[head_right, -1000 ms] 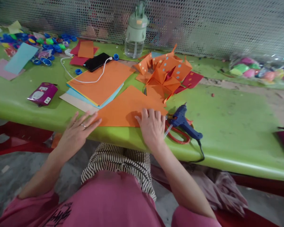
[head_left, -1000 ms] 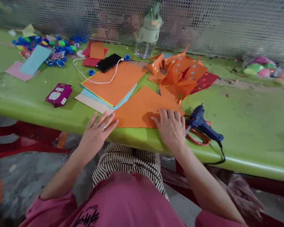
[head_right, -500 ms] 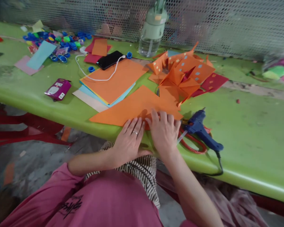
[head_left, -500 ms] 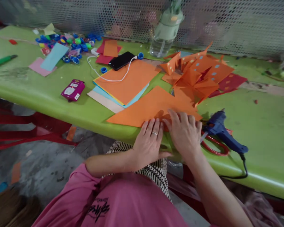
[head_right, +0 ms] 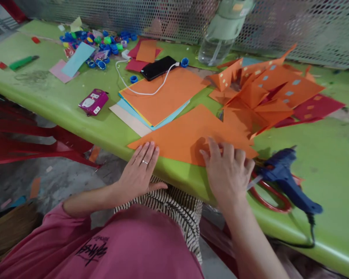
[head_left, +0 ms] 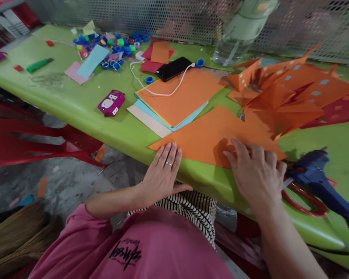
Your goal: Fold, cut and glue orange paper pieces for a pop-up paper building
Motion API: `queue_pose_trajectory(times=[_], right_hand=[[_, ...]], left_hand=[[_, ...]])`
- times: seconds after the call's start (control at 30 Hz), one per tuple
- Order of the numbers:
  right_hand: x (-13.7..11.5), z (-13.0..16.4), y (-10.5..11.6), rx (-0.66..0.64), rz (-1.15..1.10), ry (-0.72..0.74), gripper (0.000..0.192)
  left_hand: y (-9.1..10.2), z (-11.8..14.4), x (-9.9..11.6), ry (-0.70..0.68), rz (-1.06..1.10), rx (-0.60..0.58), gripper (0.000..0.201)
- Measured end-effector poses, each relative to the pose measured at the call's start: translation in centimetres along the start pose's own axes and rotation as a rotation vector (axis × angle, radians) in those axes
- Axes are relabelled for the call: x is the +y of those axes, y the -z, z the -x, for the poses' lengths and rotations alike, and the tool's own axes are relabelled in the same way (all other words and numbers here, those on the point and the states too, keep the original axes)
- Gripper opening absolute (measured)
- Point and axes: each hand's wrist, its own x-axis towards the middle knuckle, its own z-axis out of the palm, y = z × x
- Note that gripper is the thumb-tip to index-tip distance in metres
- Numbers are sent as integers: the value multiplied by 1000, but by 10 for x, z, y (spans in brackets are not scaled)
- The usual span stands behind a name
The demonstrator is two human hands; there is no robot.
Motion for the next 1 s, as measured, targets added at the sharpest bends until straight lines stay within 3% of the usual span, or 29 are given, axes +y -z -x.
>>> queue_pose_trajectory(times=[0.37,0.77,1.0], right_hand=[[-1,-2,2,-2,22,0,54],[2,-1,-8,102,52,8,46],[4,-3,-12,108,40,19,49]], left_hand=[[1,12,-8,41,-73,61,105],[0,21,-15,92,-58,104,99],[2,45,-40,197,-98,90,101]])
